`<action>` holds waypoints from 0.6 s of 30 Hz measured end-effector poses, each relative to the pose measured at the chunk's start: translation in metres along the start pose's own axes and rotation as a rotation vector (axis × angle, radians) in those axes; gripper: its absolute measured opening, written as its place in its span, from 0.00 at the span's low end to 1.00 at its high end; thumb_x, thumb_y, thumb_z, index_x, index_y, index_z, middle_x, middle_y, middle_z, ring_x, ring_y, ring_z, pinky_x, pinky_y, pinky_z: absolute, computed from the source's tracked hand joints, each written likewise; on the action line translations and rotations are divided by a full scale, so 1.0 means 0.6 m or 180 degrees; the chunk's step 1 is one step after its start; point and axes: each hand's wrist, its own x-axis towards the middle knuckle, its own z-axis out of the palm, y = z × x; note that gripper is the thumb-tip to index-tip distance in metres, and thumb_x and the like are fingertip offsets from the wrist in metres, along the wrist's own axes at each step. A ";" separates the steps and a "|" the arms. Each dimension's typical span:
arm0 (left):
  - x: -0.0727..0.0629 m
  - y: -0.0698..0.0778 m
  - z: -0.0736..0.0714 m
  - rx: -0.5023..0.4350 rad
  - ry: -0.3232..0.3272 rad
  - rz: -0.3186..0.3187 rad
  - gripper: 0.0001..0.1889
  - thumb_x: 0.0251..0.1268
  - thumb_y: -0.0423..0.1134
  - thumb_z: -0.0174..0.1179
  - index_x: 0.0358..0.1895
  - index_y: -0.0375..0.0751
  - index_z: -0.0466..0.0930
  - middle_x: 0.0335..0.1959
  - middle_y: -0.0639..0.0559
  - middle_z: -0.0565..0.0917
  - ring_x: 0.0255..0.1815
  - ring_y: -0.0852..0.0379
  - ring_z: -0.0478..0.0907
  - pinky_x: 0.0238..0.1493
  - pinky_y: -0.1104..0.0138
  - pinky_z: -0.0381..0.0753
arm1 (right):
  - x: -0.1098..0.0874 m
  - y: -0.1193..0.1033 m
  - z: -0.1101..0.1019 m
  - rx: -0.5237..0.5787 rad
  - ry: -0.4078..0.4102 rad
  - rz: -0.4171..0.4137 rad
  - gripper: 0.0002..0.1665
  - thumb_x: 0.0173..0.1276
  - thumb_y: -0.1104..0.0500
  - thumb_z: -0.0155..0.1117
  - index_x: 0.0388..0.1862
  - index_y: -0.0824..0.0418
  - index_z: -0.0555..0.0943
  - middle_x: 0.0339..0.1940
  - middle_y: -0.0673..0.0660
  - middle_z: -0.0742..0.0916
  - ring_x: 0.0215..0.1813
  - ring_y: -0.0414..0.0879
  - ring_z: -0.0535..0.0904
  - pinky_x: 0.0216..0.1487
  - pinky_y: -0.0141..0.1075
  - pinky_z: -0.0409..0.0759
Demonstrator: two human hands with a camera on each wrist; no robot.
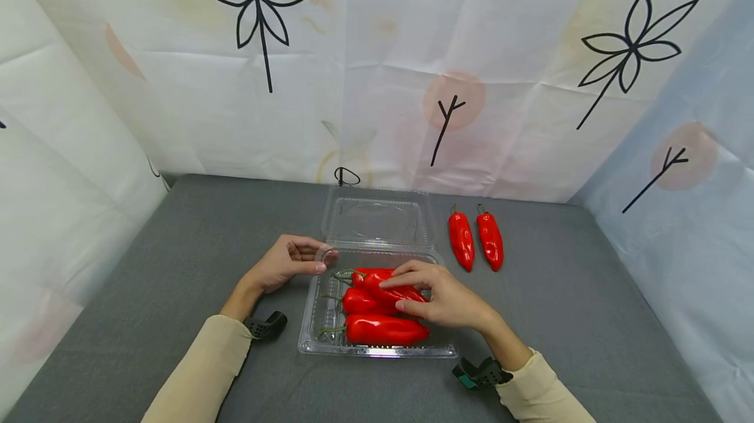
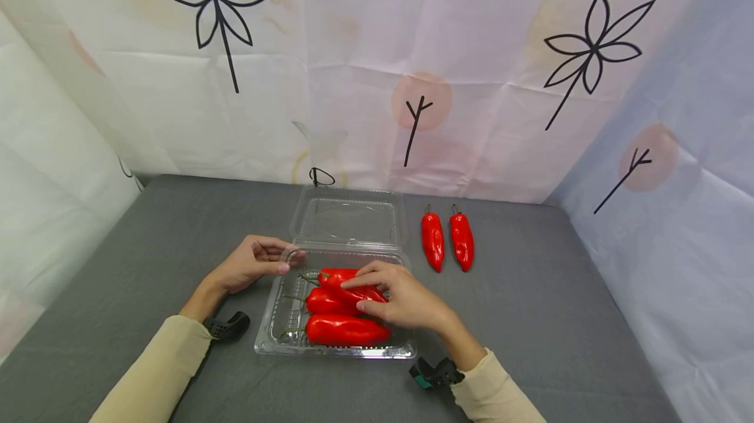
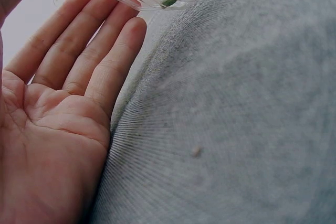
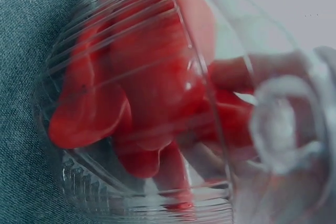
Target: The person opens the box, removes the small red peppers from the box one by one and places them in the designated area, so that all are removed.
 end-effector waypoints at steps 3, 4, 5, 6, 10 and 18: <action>0.000 0.000 0.000 -0.0007 0.0012 -0.0008 0.22 0.62 0.25 0.68 0.57 0.17 0.76 0.53 0.33 0.85 0.55 0.46 0.85 0.54 0.61 0.83 | 0.001 -0.001 0.000 0.0002 0.0095 0.0021 0.23 0.67 0.61 0.71 0.61 0.53 0.85 0.58 0.52 0.82 0.57 0.49 0.78 0.47 0.40 0.85; 0.000 0.000 0.000 -0.0009 0.0018 -0.0013 0.22 0.62 0.25 0.68 0.57 0.17 0.76 0.53 0.33 0.85 0.55 0.46 0.85 0.54 0.61 0.83 | 0.001 -0.001 0.000 0.0010 0.0132 0.0019 0.23 0.67 0.61 0.71 0.61 0.54 0.85 0.57 0.53 0.83 0.56 0.50 0.78 0.47 0.40 0.85; 0.000 0.001 0.001 -0.0011 0.0017 -0.0012 0.22 0.62 0.25 0.68 0.57 0.16 0.76 0.53 0.33 0.85 0.55 0.46 0.85 0.54 0.61 0.83 | 0.001 -0.001 0.000 0.0023 0.0172 0.0017 0.23 0.67 0.62 0.71 0.61 0.54 0.85 0.57 0.53 0.83 0.56 0.50 0.78 0.48 0.41 0.85; 0.000 0.000 0.001 -0.0018 0.0015 -0.0013 0.22 0.62 0.25 0.69 0.57 0.16 0.76 0.53 0.33 0.85 0.55 0.46 0.85 0.54 0.61 0.84 | 0.001 -0.001 0.000 0.0040 0.0213 0.0016 0.22 0.67 0.62 0.71 0.61 0.55 0.85 0.57 0.54 0.83 0.57 0.51 0.78 0.49 0.41 0.85; -0.001 0.001 0.000 -0.0017 0.0012 -0.0001 0.22 0.62 0.25 0.69 0.57 0.16 0.76 0.53 0.33 0.85 0.55 0.45 0.85 0.54 0.62 0.84 | 0.000 -0.005 -0.005 0.0127 0.0402 0.0016 0.23 0.67 0.61 0.72 0.61 0.55 0.85 0.57 0.54 0.83 0.58 0.51 0.79 0.53 0.43 0.84; -0.003 0.003 -0.001 -0.0055 0.0008 0.0043 0.22 0.62 0.25 0.69 0.57 0.17 0.76 0.52 0.34 0.86 0.55 0.46 0.85 0.55 0.61 0.83 | -0.004 -0.007 -0.023 0.0430 0.0739 -0.0086 0.25 0.66 0.65 0.72 0.62 0.59 0.83 0.58 0.55 0.83 0.58 0.51 0.80 0.54 0.41 0.84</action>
